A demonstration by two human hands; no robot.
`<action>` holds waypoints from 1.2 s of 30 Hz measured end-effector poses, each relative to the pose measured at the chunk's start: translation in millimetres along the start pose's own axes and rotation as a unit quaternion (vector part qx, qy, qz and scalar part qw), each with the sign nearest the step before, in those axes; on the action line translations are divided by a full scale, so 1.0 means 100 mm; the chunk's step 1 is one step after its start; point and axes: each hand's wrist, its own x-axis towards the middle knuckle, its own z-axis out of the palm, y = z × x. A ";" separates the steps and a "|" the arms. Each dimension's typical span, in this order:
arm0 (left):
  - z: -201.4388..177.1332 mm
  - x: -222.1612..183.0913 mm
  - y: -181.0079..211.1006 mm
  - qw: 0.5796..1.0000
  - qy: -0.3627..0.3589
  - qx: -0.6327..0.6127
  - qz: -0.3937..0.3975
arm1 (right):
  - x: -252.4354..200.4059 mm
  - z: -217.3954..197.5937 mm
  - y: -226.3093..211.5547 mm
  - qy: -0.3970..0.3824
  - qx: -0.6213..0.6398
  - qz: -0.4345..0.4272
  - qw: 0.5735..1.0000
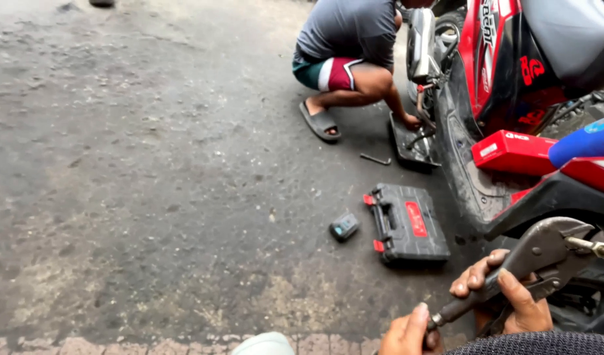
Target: Using locking pliers and a wrench to loosen or remove a bolt from a motorcycle component.
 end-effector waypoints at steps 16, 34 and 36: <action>-0.33 0.25 -0.02 0.947 -0.237 0.086 0.196 | -0.02 0.07 0.26 -0.076 -0.088 0.097 0.989; -0.82 0.22 0.29 0.956 -0.085 -0.080 0.269 | -0.58 -0.22 0.94 -0.289 -0.275 0.386 0.832; -0.84 0.17 0.33 0.952 0.007 0.031 0.303 | -0.55 -0.35 0.94 -0.241 -0.336 0.442 0.796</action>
